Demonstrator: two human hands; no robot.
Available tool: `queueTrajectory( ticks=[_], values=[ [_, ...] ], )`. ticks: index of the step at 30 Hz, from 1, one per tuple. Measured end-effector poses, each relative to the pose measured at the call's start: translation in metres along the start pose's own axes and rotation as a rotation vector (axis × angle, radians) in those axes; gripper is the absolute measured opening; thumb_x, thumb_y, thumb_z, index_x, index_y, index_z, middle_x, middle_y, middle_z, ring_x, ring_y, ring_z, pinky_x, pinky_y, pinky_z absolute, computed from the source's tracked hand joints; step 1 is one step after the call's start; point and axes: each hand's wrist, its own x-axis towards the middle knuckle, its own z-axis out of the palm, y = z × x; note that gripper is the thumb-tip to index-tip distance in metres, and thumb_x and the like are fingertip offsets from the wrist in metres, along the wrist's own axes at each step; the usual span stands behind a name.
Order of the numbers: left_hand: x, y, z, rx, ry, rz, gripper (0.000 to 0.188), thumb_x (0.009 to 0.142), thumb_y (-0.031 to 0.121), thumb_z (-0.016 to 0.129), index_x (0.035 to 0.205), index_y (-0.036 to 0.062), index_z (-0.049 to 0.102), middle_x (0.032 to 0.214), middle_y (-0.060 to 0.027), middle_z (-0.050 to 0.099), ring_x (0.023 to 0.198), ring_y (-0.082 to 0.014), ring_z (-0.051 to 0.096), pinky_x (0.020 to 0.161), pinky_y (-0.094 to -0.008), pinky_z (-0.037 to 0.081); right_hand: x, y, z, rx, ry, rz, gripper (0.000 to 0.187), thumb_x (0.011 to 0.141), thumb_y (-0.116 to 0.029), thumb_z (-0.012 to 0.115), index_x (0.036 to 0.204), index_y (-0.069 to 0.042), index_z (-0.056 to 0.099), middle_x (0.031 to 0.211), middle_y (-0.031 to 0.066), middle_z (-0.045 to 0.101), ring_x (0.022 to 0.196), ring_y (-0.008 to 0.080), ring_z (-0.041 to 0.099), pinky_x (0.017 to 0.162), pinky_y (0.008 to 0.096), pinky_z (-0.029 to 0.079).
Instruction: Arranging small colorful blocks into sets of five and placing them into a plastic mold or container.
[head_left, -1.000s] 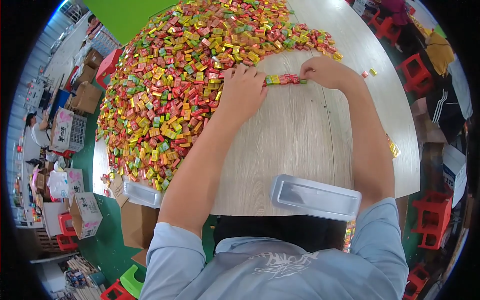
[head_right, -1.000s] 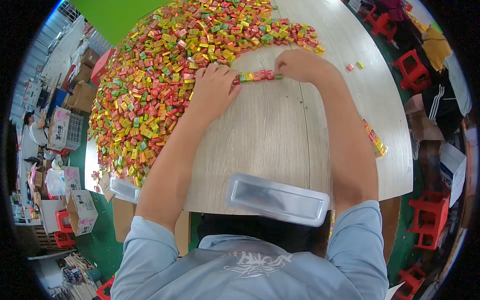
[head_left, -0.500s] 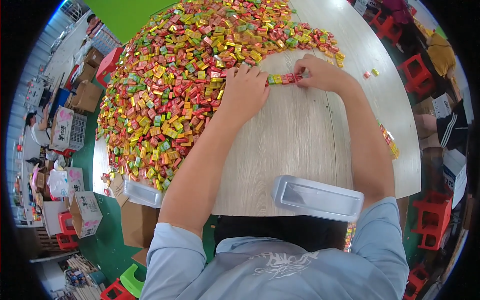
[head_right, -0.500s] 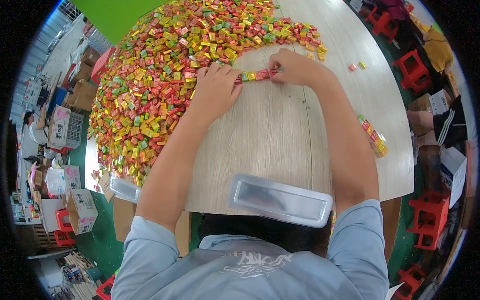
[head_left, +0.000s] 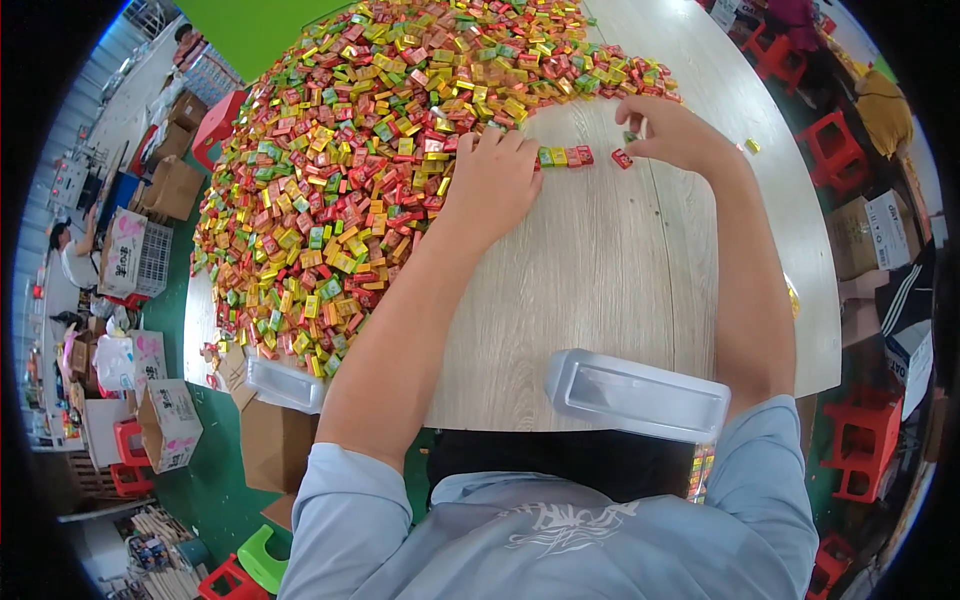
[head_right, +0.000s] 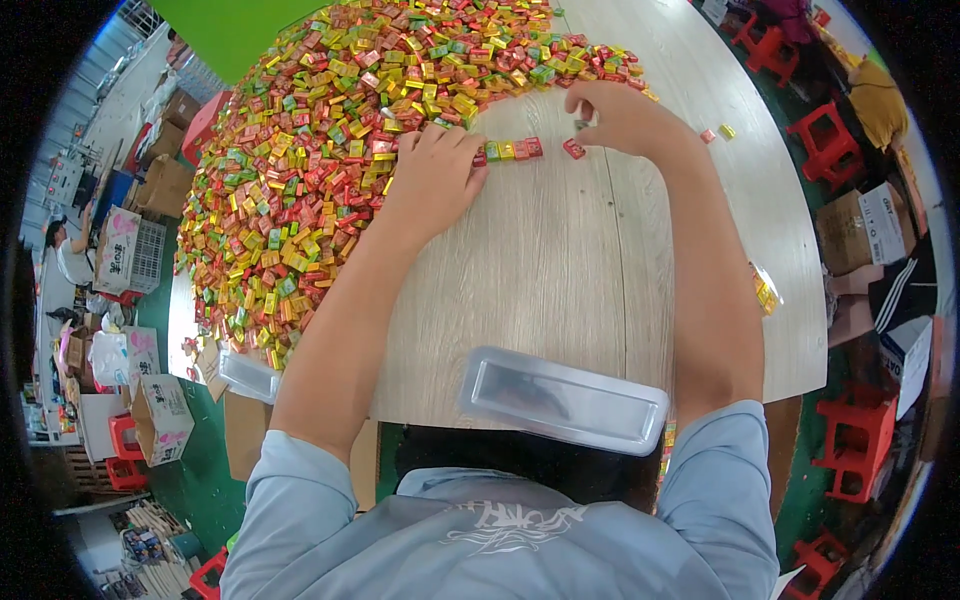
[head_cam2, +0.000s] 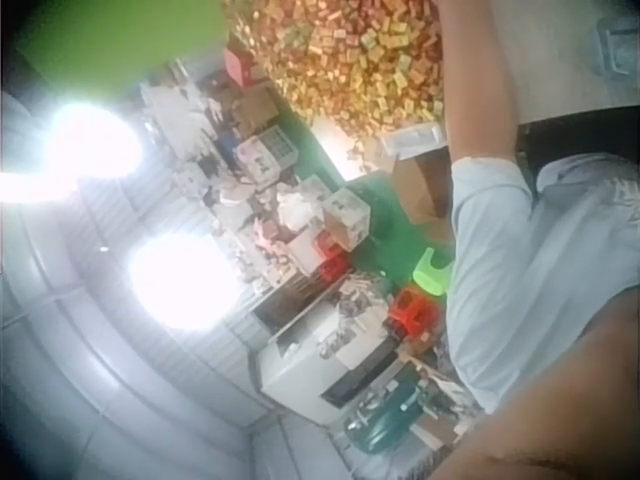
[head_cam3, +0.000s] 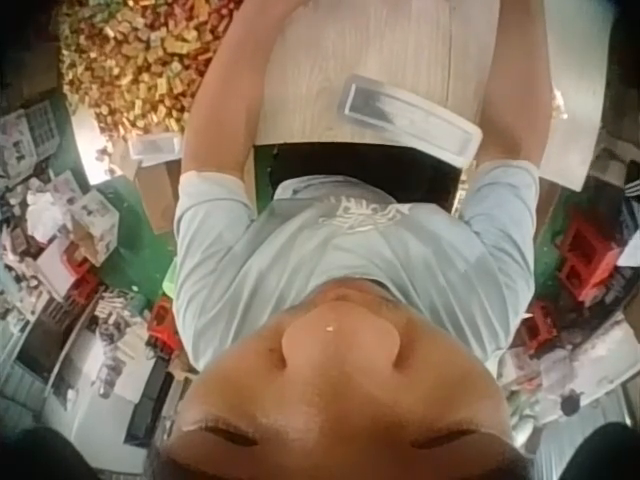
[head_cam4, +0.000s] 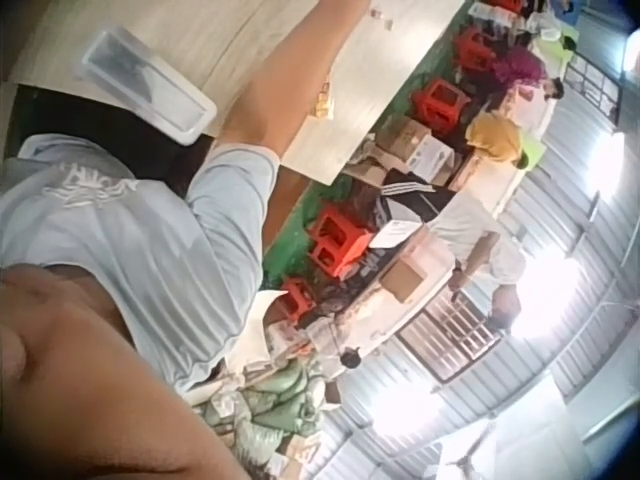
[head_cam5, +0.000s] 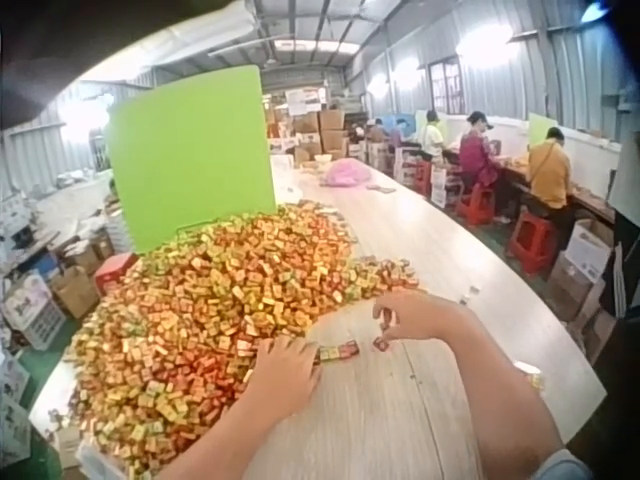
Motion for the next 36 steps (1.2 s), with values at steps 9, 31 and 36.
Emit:
queueTrajectory(
  ticks=[9,31,36],
  values=[
    [-0.001,-0.004,0.002,-0.020,0.004,-0.006,0.029,0.093,0.026,0.070,0.119,0.0125,0.071,0.109,-0.0015,0.070,0.109,-0.0222,0.060,0.098,-0.0438,0.040,-0.001,-0.008,0.021,-0.168,0.103,-0.249,0.040,0.084,-0.016,0.080,0.119,-0.009,0.063,0.119,0.0092,0.061,0.105,0.0237,0.064,0.093,0.0383,0.052],
    [-0.001,0.009,-0.001,-0.404,-0.048,0.118,0.023,0.086,0.018,0.074,0.105,0.0064,0.072,0.100,-0.0120,0.067,0.107,-0.0307,0.063,0.096,-0.0437,0.050,-0.027,-0.036,0.033,0.033,-0.142,-0.149,0.041,0.087,-0.018,0.079,0.123,-0.010,0.063,0.116,0.0110,0.061,0.108,0.0281,0.063,0.095,0.0399,0.051],
    [-0.009,0.014,-0.015,-0.468,-0.067,0.141,0.029,0.087,0.016,0.076,0.113,0.0041,0.072,0.101,-0.0130,0.066,0.101,-0.0330,0.065,0.092,-0.0442,0.052,-0.062,-0.049,0.049,-0.074,-0.017,-0.135,0.034,0.093,-0.026,0.073,0.122,-0.010,0.064,0.117,0.0145,0.061,0.104,0.0360,0.064,0.091,0.0436,0.052]
  ],
)
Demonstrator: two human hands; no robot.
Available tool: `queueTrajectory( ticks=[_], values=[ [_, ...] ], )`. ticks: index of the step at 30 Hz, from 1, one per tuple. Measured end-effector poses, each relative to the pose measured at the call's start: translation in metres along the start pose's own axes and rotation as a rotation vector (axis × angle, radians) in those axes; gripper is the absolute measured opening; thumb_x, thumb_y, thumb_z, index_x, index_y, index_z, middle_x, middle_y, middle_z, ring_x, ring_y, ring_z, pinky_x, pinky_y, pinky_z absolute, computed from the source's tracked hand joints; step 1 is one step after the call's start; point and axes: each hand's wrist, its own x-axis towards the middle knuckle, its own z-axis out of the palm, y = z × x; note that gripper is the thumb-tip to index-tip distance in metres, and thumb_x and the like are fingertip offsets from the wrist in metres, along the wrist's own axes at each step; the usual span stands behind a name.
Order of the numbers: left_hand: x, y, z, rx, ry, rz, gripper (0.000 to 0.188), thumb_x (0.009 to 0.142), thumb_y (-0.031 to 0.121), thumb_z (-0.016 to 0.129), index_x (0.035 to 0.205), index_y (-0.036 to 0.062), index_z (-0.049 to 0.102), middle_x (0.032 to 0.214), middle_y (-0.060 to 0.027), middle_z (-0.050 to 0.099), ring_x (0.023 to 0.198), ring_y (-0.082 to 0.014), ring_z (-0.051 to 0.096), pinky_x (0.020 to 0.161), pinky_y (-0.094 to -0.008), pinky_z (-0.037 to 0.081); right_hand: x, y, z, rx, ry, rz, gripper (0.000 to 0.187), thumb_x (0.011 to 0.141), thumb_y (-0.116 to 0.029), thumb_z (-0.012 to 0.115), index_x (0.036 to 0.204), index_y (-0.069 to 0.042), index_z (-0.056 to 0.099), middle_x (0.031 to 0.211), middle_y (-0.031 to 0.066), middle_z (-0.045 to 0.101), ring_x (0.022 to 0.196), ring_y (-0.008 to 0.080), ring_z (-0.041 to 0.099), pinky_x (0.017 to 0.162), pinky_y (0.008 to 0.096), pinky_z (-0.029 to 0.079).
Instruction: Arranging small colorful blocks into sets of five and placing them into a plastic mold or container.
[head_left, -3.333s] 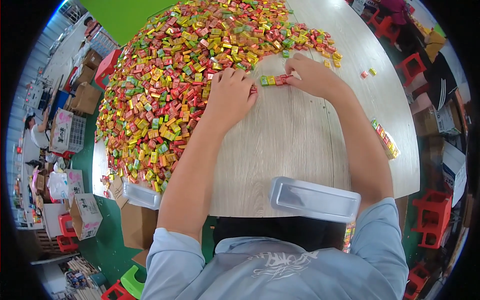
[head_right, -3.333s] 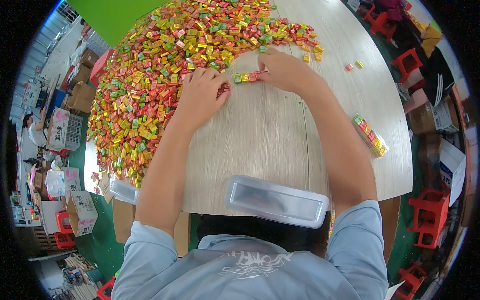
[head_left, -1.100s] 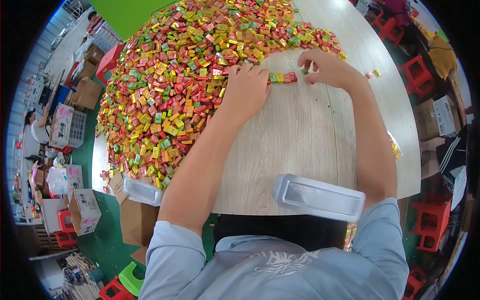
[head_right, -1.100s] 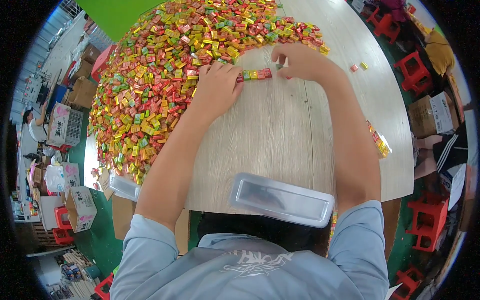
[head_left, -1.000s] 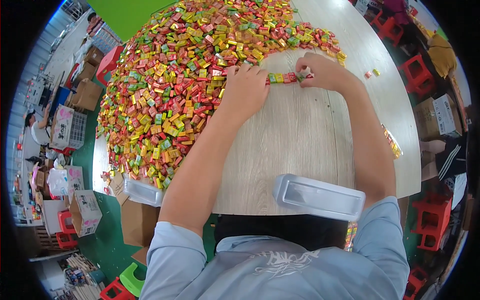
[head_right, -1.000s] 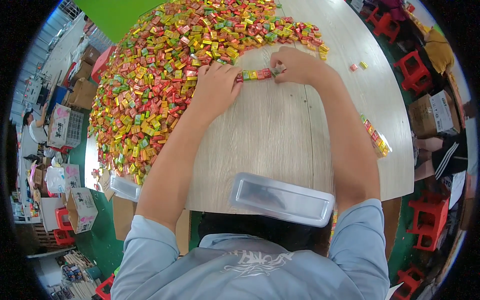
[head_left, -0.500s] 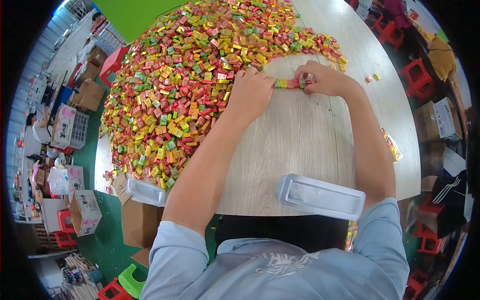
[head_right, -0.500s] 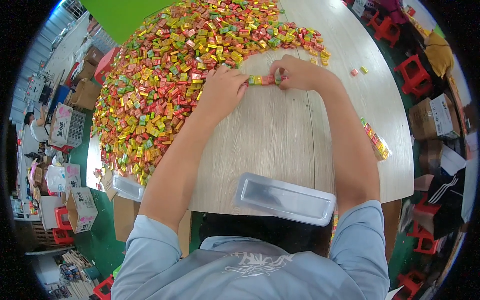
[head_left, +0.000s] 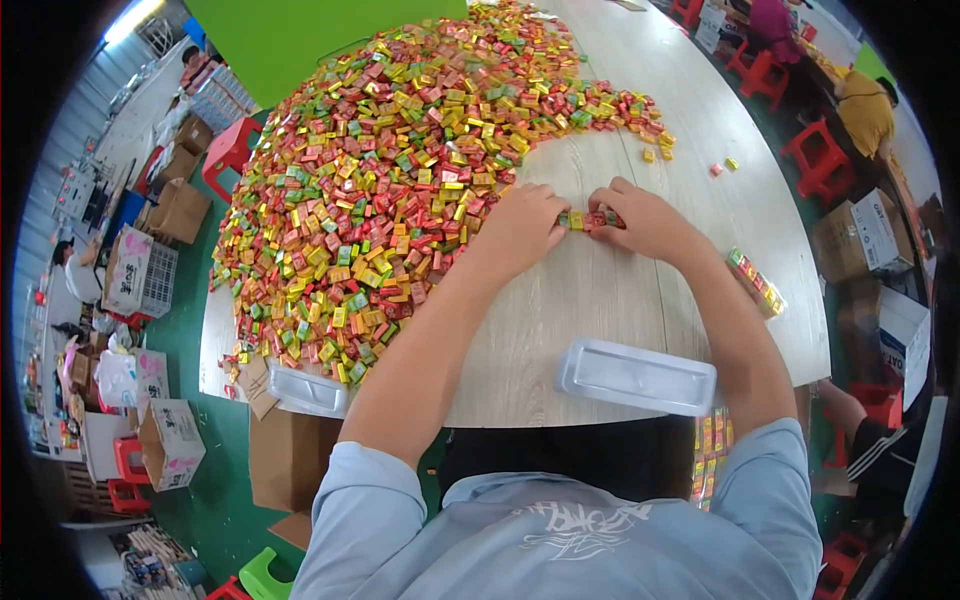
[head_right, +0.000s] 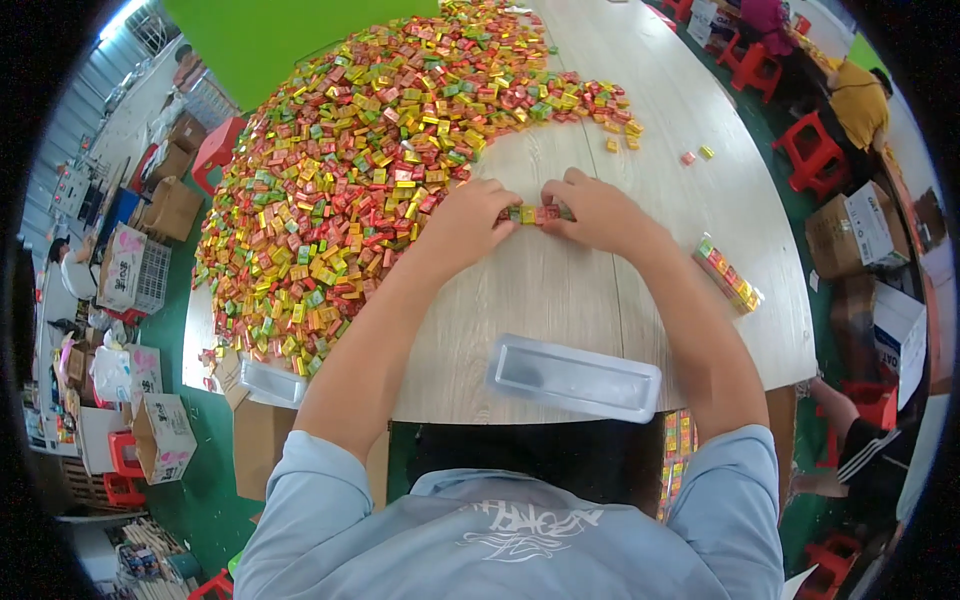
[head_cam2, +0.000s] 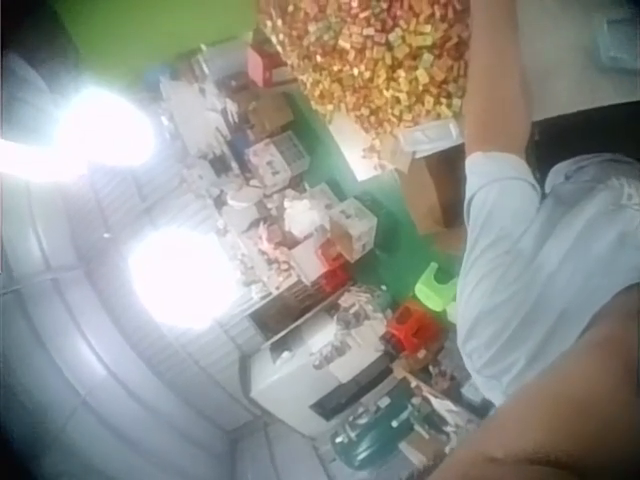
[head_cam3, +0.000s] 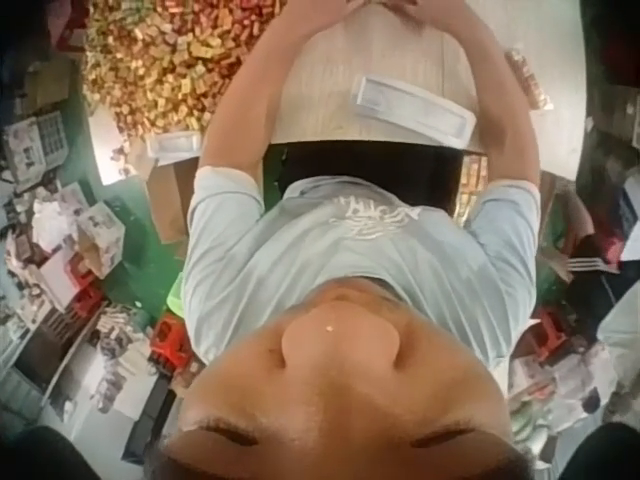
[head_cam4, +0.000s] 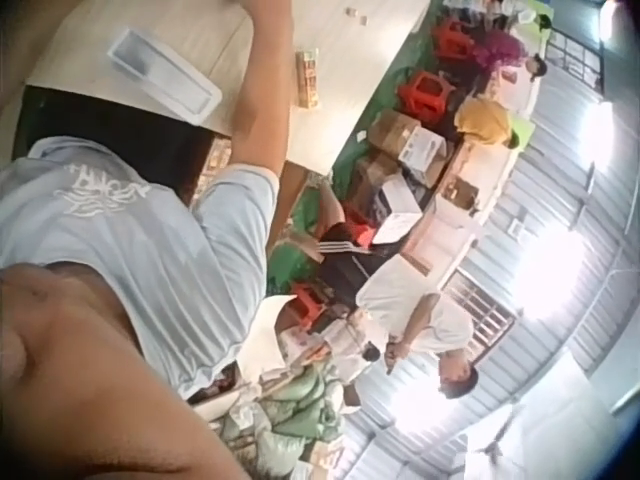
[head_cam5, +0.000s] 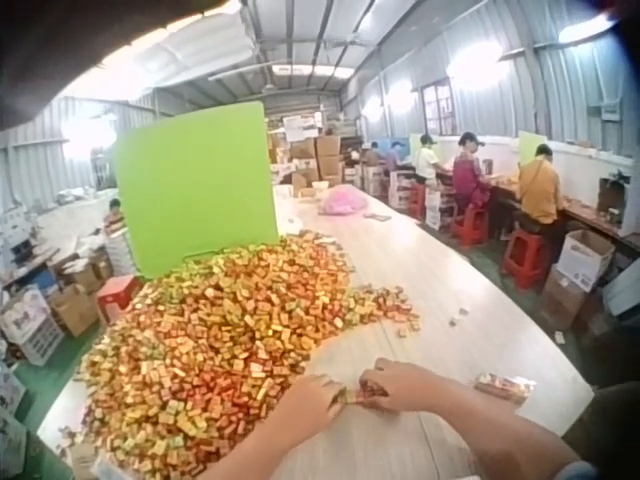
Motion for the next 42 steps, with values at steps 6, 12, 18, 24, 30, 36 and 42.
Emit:
queueTrajectory(
  ticks=[6,12,18,24,30,36,42],
  values=[
    [-0.003,0.014,0.003,-0.174,-0.131,-0.055,0.033,0.091,0.022,0.077,0.118,0.0036,0.071,0.107,-0.0135,0.064,0.100,-0.0336,0.066,0.087,-0.0431,0.054,-0.035,0.001,0.012,0.010,0.154,-0.039,0.028,0.094,-0.024,0.071,0.118,-0.010,0.067,0.113,0.0148,0.061,0.104,0.0361,0.065,0.090,0.0442,0.053],
    [-0.004,0.030,0.009,-0.135,-0.119,-0.078,0.033,0.091,0.024,0.078,0.115,0.0036,0.071,0.107,-0.0137,0.064,0.097,-0.0338,0.067,0.085,-0.0436,0.055,-0.045,-0.001,0.024,-0.005,0.230,-0.045,0.028,0.093,-0.026,0.073,0.115,-0.010,0.068,0.109,0.0140,0.063,0.101,0.0360,0.065,0.087,0.0448,0.054],
    [0.005,0.049,-0.021,-0.193,-0.106,-0.109,0.032,0.089,0.027,0.081,0.110,0.0038,0.073,0.105,-0.0132,0.066,0.096,-0.0320,0.067,0.083,-0.0412,0.055,-0.066,-0.021,-0.006,0.013,0.325,-0.056,0.028,0.091,-0.027,0.077,0.111,-0.009,0.069,0.104,0.0126,0.063,0.094,0.0341,0.066,0.082,0.0439,0.053],
    [-0.005,0.131,-0.118,-0.238,-0.056,-0.061,0.028,0.088,0.022,0.080,0.108,0.0041,0.072,0.102,-0.0119,0.065,0.095,-0.0321,0.066,0.083,-0.0433,0.052,-0.135,-0.096,-0.067,0.035,0.531,-0.134,0.026,0.088,-0.021,0.080,0.107,-0.007,0.069,0.099,0.0110,0.061,0.085,0.0309,0.064,0.076,0.0398,0.052],
    [-0.045,0.168,-0.116,-0.138,0.016,0.147,0.035,0.084,0.023,0.083,0.116,0.0102,0.073,0.106,-0.0095,0.069,0.098,-0.0306,0.065,0.086,-0.0412,0.052,-0.198,-0.135,-0.048,0.065,0.523,0.015,0.028,0.087,-0.019,0.081,0.110,-0.008,0.070,0.100,0.0109,0.060,0.090,0.0318,0.064,0.078,0.0403,0.052],
    [-0.080,0.170,-0.091,-0.065,0.092,0.129,0.044,0.086,0.028,0.080,0.123,0.0073,0.070,0.119,-0.0089,0.069,0.106,-0.0321,0.063,0.095,-0.0438,0.048,-0.213,-0.140,-0.016,0.113,0.606,0.098,0.036,0.087,-0.016,0.079,0.119,-0.005,0.066,0.112,0.0140,0.062,0.108,0.0342,0.061,0.092,0.0409,0.051],
    [-0.114,0.179,-0.074,0.103,0.170,0.087,0.050,0.087,0.028,0.078,0.131,0.0063,0.068,0.142,-0.0057,0.064,0.131,-0.0311,0.055,0.108,-0.0447,0.040,-0.237,-0.149,0.005,0.089,0.628,0.109,0.046,0.085,-0.009,0.078,0.128,-0.005,0.063,0.136,0.0129,0.063,0.118,0.0354,0.057,0.102,0.0434,0.048]
  ],
)
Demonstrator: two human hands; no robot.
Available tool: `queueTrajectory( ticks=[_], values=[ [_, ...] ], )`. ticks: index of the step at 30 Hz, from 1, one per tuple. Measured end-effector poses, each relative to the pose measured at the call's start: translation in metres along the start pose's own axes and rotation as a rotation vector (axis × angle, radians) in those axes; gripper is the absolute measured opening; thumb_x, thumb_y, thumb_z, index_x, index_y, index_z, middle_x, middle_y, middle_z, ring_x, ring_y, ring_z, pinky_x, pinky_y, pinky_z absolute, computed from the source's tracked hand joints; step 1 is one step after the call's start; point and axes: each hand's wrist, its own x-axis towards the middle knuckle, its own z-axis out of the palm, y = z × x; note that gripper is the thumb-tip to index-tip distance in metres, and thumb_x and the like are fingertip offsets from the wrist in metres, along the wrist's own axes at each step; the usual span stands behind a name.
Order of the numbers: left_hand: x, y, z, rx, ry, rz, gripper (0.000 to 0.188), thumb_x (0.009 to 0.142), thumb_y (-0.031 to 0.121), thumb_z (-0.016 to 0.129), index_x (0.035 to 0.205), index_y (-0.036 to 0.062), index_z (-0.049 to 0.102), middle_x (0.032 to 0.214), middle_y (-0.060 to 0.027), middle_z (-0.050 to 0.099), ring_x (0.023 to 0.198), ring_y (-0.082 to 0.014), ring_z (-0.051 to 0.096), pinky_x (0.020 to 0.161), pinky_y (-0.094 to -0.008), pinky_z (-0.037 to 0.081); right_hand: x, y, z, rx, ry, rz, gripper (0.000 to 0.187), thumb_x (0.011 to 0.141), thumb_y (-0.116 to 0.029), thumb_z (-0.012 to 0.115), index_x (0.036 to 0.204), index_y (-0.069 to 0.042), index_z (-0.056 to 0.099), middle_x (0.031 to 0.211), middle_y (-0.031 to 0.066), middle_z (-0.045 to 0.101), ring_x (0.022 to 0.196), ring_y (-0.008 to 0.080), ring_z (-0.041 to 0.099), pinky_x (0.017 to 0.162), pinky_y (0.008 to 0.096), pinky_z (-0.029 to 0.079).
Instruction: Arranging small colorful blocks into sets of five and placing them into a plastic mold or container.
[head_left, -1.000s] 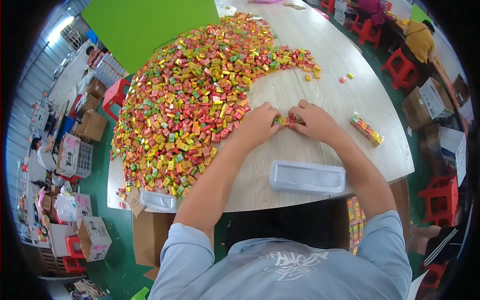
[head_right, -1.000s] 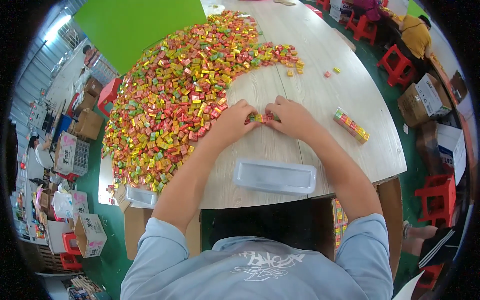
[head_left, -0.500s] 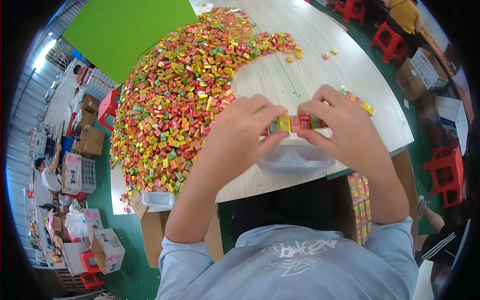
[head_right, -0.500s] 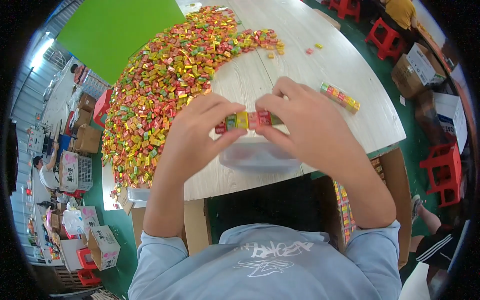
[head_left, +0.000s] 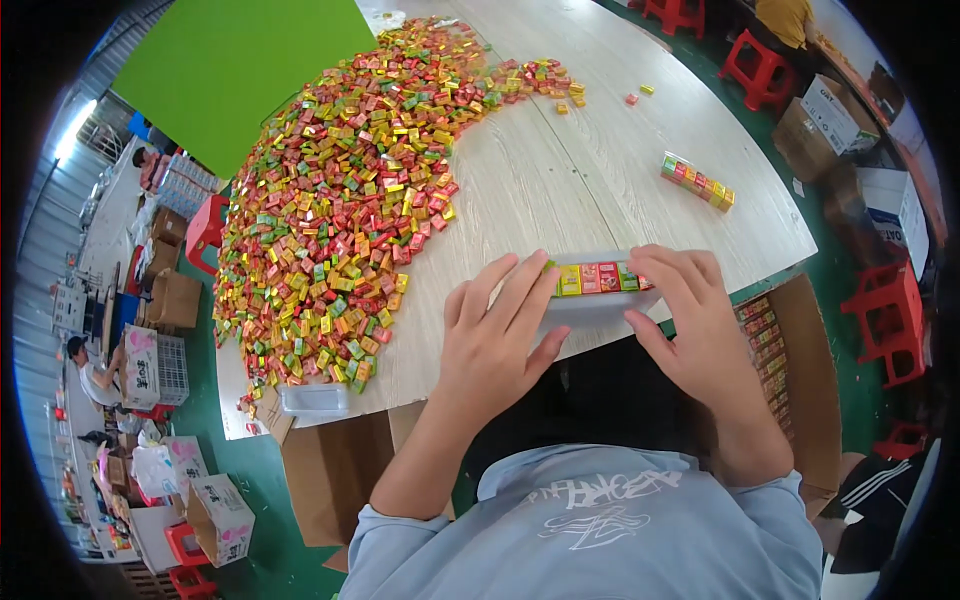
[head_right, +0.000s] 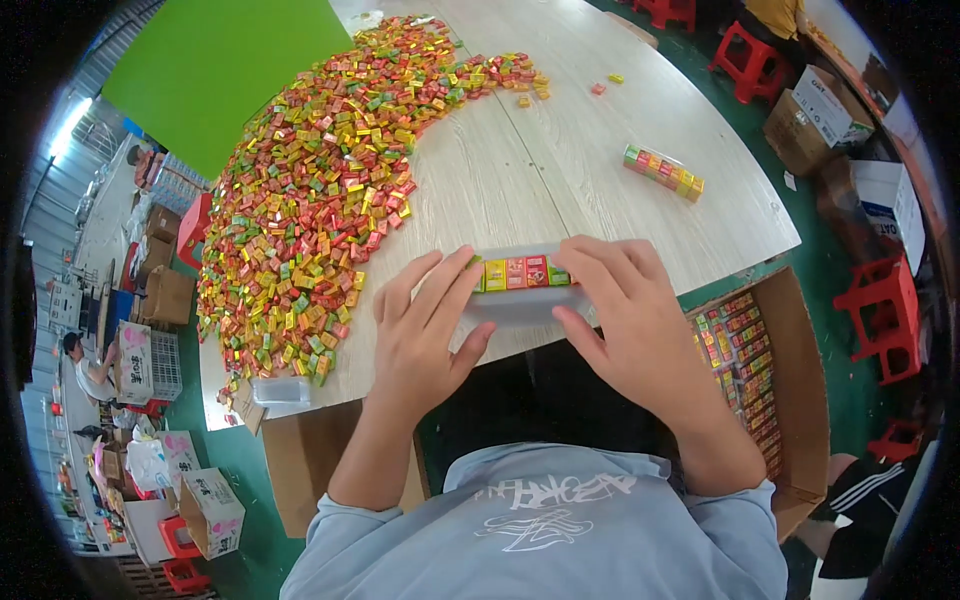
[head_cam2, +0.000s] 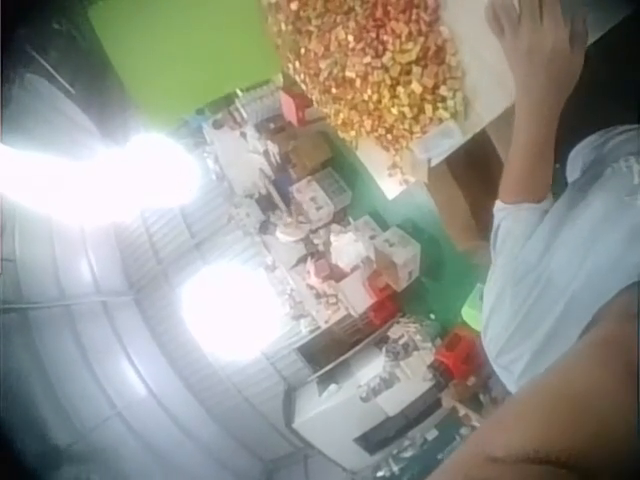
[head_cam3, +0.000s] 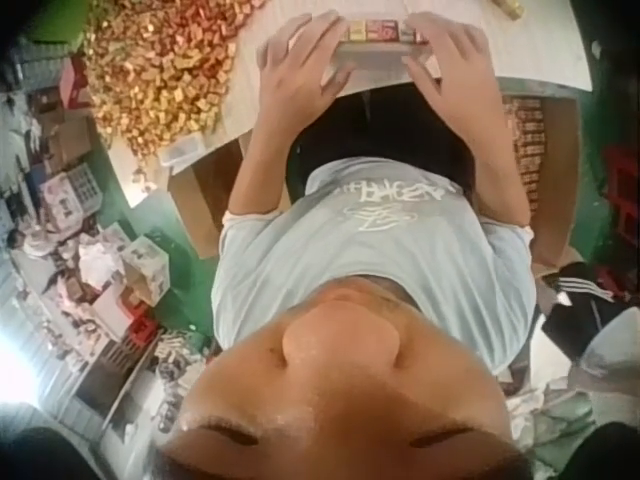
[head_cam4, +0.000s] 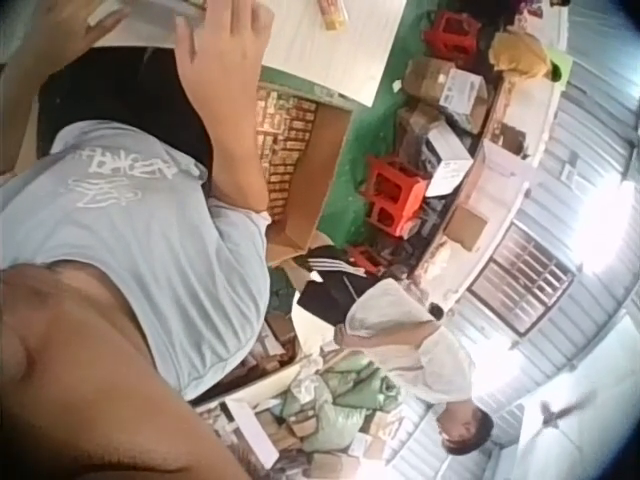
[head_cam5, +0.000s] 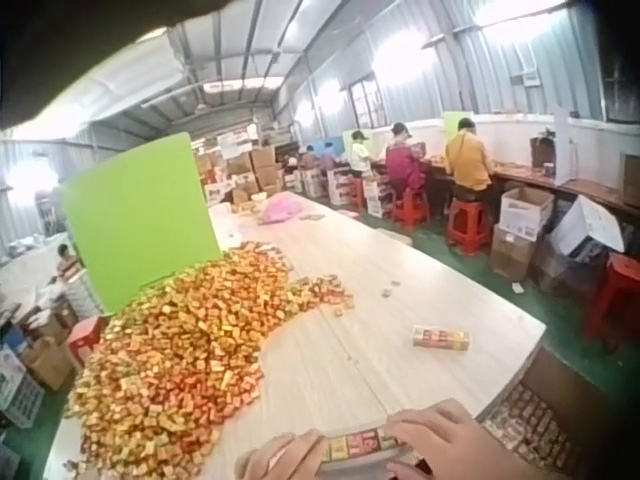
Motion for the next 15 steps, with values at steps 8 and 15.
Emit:
queueTrajectory(
  ticks=[8,15],
  values=[
    [-0.010,-0.006,0.012,-0.093,0.125,-0.065,0.045,0.089,0.021,0.073,0.130,0.0049,0.067,0.145,-0.0129,0.061,0.137,-0.0349,0.052,0.110,-0.0467,0.038,-0.016,0.002,0.017,-0.161,0.051,-0.053,0.051,0.084,-0.006,0.076,0.132,-0.007,0.061,0.151,0.0103,0.058,0.136,0.0349,0.051,0.113,0.0454,0.039],
    [0.009,-0.017,0.002,-0.138,0.039,-0.046,0.042,0.088,0.026,0.075,0.126,0.0078,0.067,0.129,-0.0116,0.064,0.121,-0.0343,0.056,0.105,-0.0462,0.041,-0.015,0.005,0.017,-0.106,0.049,-0.045,0.049,0.084,-0.006,0.074,0.131,-0.007,0.061,0.150,0.0106,0.058,0.140,0.0355,0.049,0.116,0.0460,0.038]
  ],
)
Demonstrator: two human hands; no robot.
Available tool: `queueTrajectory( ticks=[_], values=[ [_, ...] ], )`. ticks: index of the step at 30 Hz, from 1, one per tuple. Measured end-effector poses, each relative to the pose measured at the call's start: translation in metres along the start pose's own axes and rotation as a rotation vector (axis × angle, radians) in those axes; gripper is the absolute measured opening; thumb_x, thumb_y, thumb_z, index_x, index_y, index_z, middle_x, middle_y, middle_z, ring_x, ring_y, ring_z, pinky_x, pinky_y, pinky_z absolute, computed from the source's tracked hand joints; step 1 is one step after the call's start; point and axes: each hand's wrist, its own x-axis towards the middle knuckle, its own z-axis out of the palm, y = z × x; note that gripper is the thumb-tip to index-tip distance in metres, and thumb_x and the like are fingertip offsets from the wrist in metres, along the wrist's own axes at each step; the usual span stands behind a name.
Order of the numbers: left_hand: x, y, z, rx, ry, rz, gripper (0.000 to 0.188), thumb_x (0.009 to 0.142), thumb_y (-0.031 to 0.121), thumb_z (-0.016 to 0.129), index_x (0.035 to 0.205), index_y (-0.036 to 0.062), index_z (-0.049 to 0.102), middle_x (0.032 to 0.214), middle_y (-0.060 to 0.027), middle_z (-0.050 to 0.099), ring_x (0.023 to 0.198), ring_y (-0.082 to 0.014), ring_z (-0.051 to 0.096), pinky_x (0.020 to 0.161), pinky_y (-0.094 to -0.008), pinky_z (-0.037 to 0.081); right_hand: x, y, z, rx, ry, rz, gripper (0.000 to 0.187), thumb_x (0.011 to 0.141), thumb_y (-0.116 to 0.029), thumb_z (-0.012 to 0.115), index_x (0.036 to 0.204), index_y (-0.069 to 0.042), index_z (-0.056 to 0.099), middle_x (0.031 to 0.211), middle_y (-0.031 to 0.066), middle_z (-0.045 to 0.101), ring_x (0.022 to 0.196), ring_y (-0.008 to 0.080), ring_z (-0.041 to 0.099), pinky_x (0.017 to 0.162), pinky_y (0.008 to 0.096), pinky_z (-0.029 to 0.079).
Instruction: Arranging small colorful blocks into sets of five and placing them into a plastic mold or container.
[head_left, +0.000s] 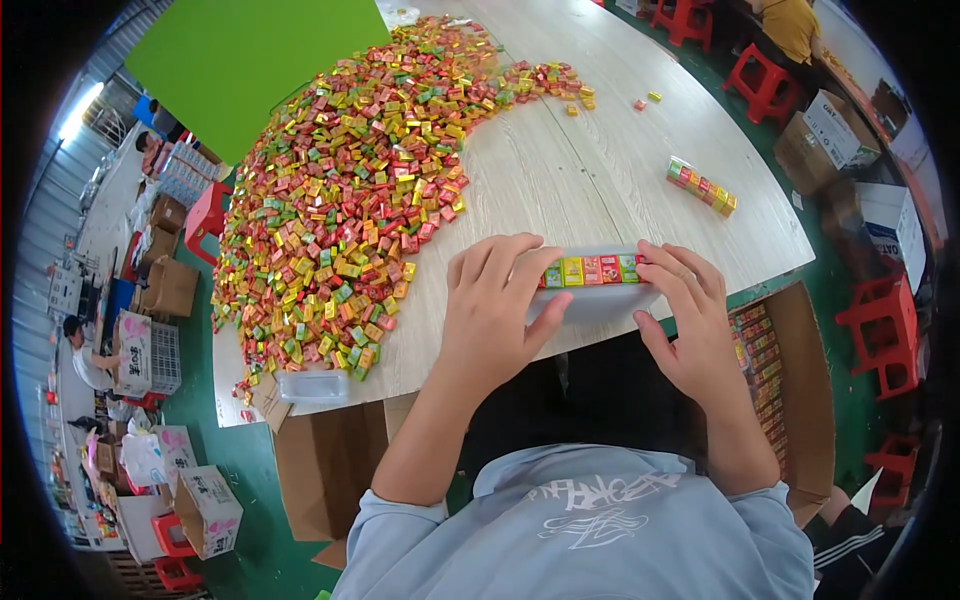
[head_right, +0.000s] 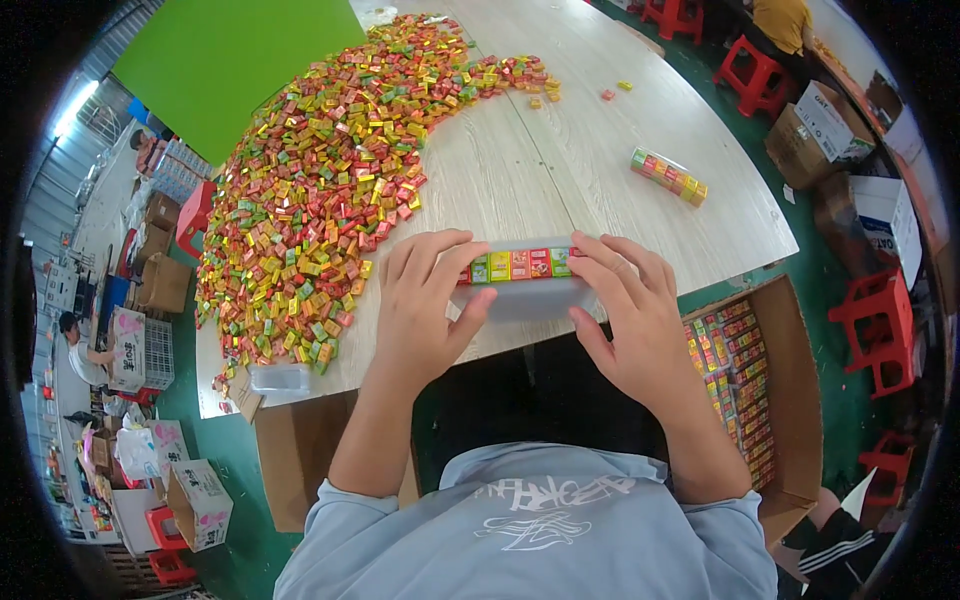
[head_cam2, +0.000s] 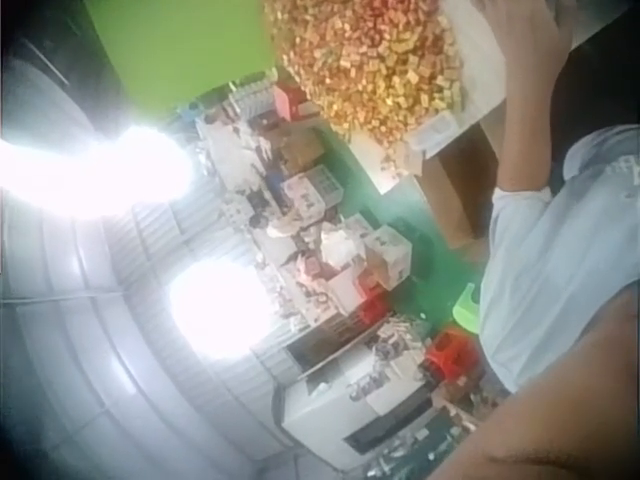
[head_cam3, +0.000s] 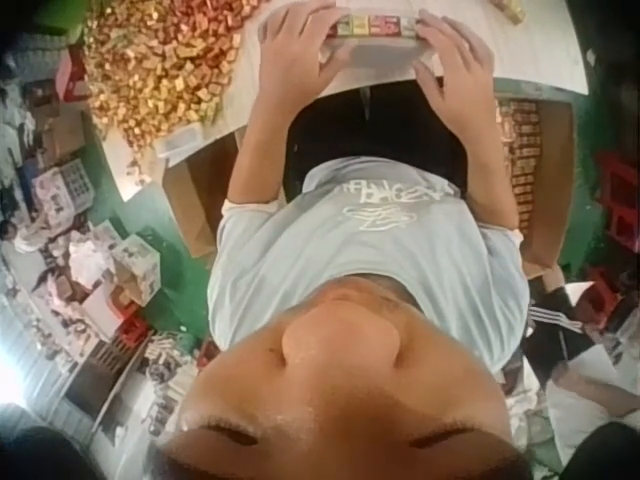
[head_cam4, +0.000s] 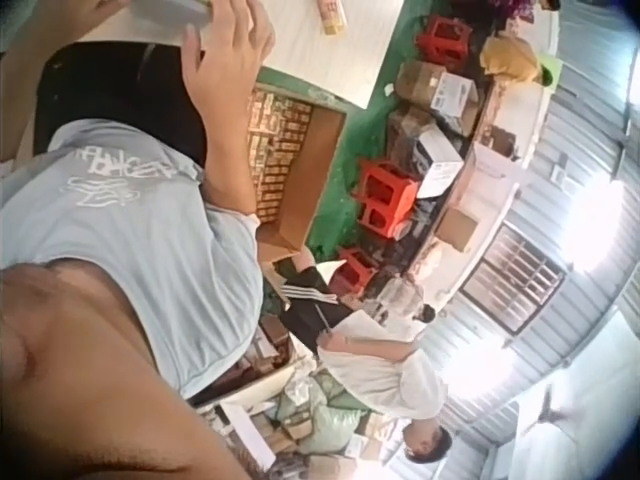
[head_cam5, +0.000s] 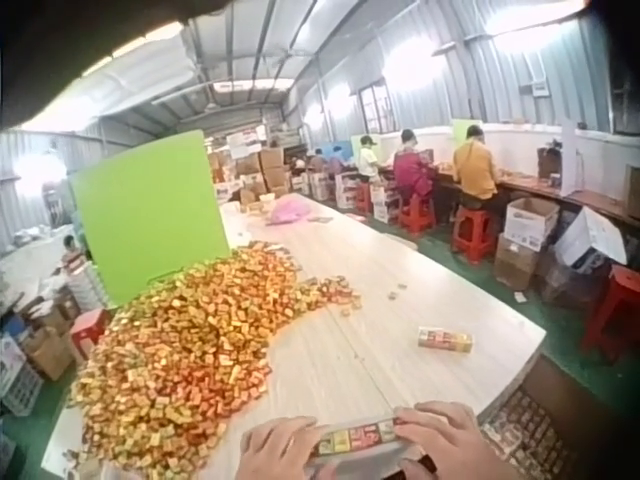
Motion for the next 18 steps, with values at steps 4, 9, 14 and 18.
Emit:
queueTrajectory(
  ticks=[4,9,14,18],
  values=[
    [0.001,-0.005,0.000,-0.039,0.000,0.020,0.042,0.087,0.027,0.077,0.124,0.0088,0.067,0.125,-0.0106,0.064,0.118,-0.0335,0.057,0.103,-0.0457,0.042,0.000,-0.001,-0.001,0.013,-0.008,0.018,0.048,0.084,-0.006,0.074,0.131,-0.007,0.061,0.150,0.0108,0.058,0.140,0.0355,0.049,0.116,0.0457,0.038],
    [0.012,-0.012,-0.009,-0.298,-0.119,-0.088,0.039,0.086,0.028,0.080,0.117,0.0080,0.066,0.124,-0.0098,0.064,0.116,-0.0323,0.059,0.103,-0.0454,0.042,0.002,-0.003,0.000,0.020,-0.007,0.008,0.048,0.085,-0.006,0.073,0.131,-0.007,0.061,0.149,0.0113,0.058,0.140,0.0355,0.048,0.117,0.0456,0.038],
    [0.016,-0.011,-0.013,-0.079,-0.123,0.064,0.040,0.086,0.033,0.081,0.115,0.0084,0.067,0.121,-0.0091,0.066,0.115,-0.0296,0.061,0.101,-0.0437,0.044,-0.001,-0.002,0.002,0.026,0.002,0.030,0.047,0.086,-0.006,0.073,0.131,-0.007,0.061,0.148,0.0116,0.058,0.139,0.0359,0.048,0.116,0.0458,0.037],
    [-0.003,-0.011,0.003,0.029,0.023,0.144,0.039,0.089,0.034,0.078,0.119,0.0104,0.073,0.127,-0.0087,0.067,0.116,-0.0275,0.062,0.097,-0.0429,0.046,0.006,-0.004,-0.003,0.037,-0.025,0.028,0.042,0.087,-0.009,0.074,0.127,-0.007,0.062,0.143,0.0119,0.060,0.138,0.0362,0.048,0.116,0.0460,0.038]
  ],
)
